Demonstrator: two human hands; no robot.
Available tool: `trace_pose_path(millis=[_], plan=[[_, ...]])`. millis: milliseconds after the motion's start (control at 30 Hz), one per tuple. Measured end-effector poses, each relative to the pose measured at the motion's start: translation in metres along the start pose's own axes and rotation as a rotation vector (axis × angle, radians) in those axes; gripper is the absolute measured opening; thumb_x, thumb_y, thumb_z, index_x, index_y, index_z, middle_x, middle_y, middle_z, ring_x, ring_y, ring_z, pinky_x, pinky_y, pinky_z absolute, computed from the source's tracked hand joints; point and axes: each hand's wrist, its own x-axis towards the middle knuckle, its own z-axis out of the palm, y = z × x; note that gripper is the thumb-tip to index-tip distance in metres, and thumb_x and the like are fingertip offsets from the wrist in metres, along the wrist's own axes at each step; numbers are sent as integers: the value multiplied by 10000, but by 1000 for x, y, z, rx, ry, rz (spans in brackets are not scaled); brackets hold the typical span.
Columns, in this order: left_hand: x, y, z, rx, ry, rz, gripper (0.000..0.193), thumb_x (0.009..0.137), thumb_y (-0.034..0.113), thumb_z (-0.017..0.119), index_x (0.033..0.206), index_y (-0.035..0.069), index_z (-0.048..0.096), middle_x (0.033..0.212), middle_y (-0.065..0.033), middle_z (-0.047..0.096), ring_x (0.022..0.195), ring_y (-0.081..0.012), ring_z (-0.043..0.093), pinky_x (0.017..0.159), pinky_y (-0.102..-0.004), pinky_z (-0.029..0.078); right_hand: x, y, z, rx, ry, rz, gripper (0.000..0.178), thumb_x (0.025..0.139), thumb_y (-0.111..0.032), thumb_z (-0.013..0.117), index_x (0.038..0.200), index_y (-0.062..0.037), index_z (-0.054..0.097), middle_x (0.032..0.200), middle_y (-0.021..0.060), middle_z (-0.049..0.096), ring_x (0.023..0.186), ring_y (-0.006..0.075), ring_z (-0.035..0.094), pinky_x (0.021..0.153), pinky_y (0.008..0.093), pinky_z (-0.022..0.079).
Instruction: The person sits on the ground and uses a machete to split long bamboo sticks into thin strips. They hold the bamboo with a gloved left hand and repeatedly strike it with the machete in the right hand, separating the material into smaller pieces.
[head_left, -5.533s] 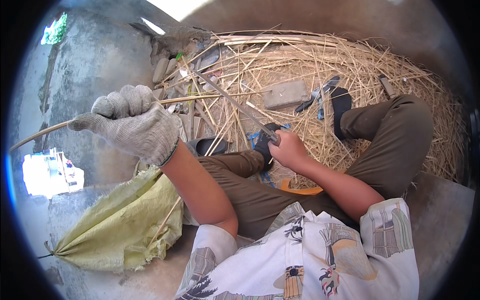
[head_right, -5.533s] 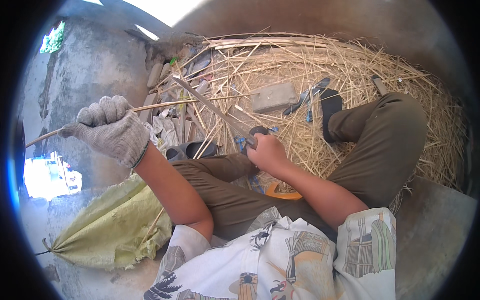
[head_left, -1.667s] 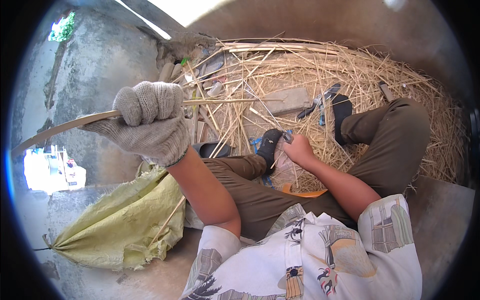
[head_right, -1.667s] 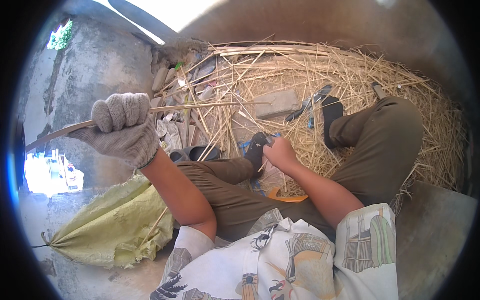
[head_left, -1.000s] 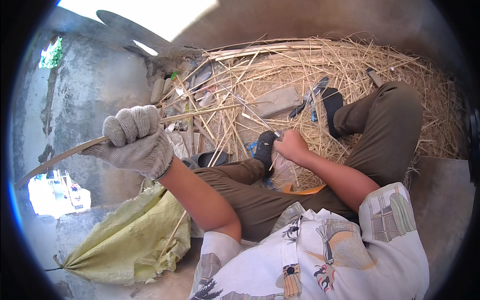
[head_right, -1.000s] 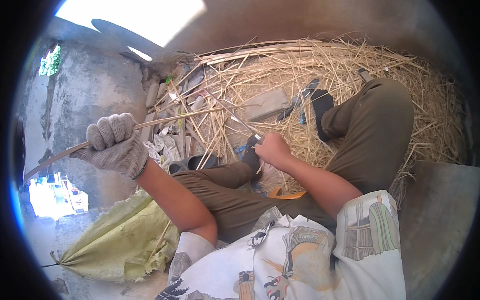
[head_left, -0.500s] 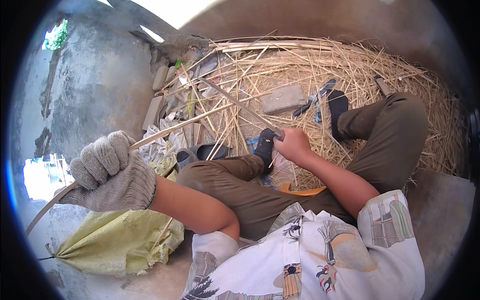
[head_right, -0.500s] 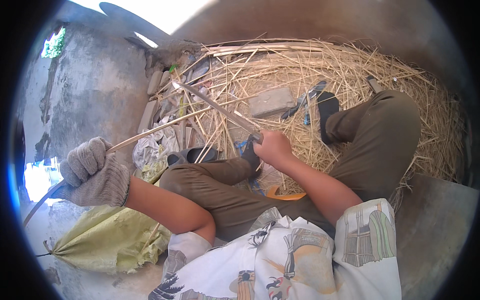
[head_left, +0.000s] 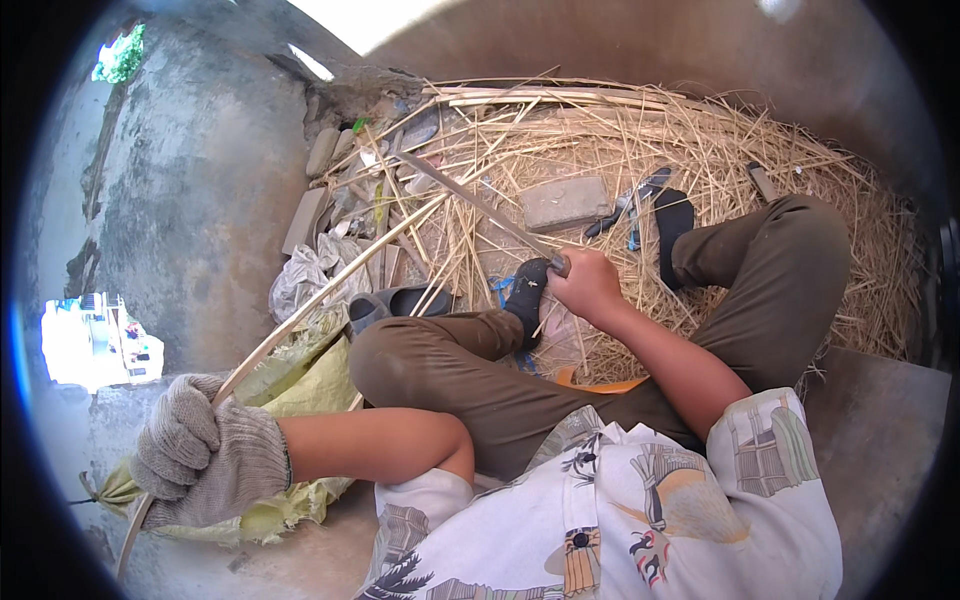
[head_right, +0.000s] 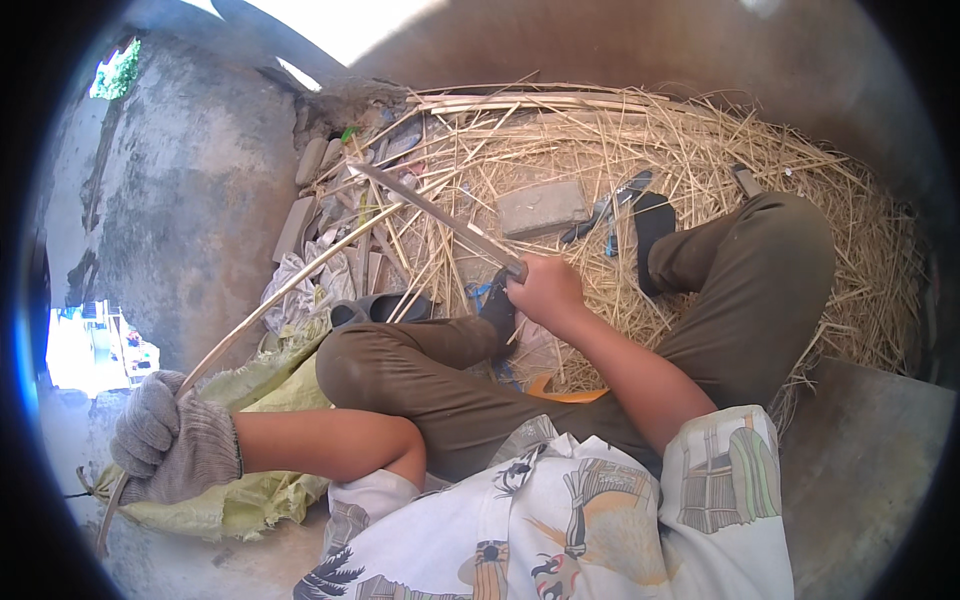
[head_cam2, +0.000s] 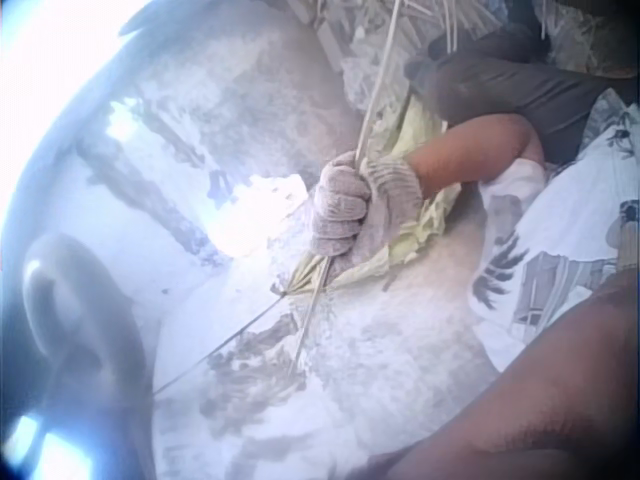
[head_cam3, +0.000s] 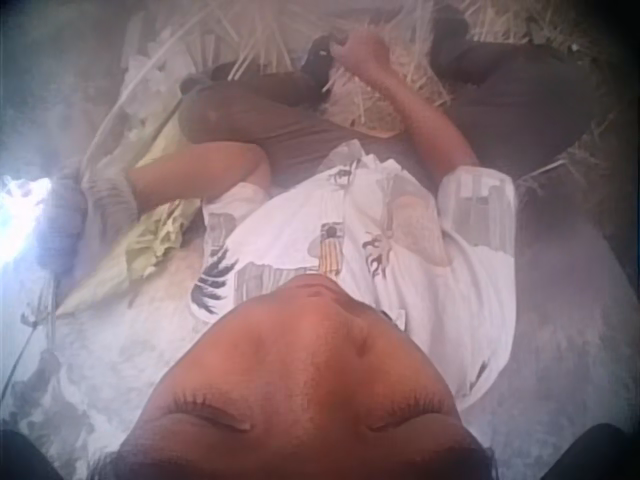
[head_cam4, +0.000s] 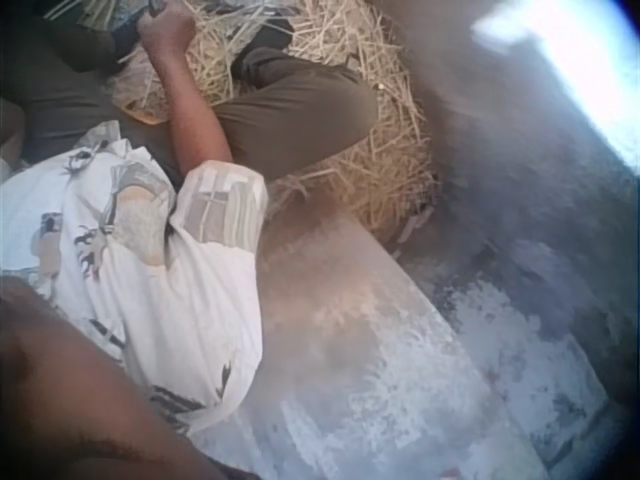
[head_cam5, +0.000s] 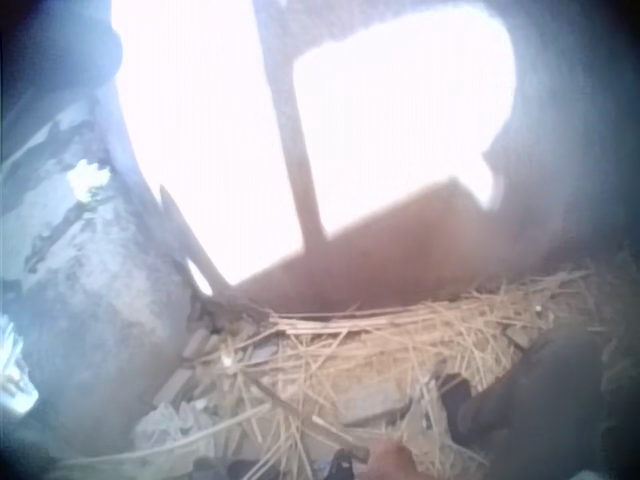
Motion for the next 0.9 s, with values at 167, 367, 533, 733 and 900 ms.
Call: trace_pose_path(millis=[167, 367, 533, 733, 900], plan=[[-15, 36, 4, -49, -50, 41, 491, 946, 447, 563, 538, 241, 381, 440, 111, 359, 352, -16, 303, 384, -203, 217, 8, 25, 1, 3, 1, 230, 282, 799, -305, 671, 863, -35, 727, 842, 219, 709, 831, 402, 703, 751, 467, 550], [-17, 41, -2, 1, -19, 67, 480, 963, 423, 562, 551, 239, 399, 441, 111, 371, 355, -2, 308, 378, -188, 205, 12, 31, 9, 224, 126, 245, 272, 794, -239, 669, 755, 30, 677, 715, 232, 671, 671, 391, 665, 652, 458, 502], [1, -6, -2, -166, -32, -154, 570, 968, 552, 529, 520, 235, 376, 459, 96, 362, 383, -31, 309, 423, -242, 216, 9, 7, 10, 227, -12, 91, 300, 786, -275, 674, 818, 23, 693, 779, 233, 694, 766, 413, 685, 707, 453, 530], [-11, -128, 6, -161, 60, -292, 741, 922, 810, 382, 535, 178, 361, 479, 34, 319, 427, -104, 232, 410, -276, 167, -8, 5, 21, 159, -100, 59, 317, 797, -291, 685, 837, 23, 687, 768, 229, 687, 778, 420, 682, 728, 460, 542], [-20, -159, -2, -176, 167, -290, 756, 930, 811, 350, 539, 164, 339, 484, 21, 282, 442, -116, 198, 413, -287, 158, -22, -8, 14, 253, -113, 32, 315, 816, -298, 670, 838, 15, 687, 762, 225, 683, 791, 429, 677, 730, 466, 542]])
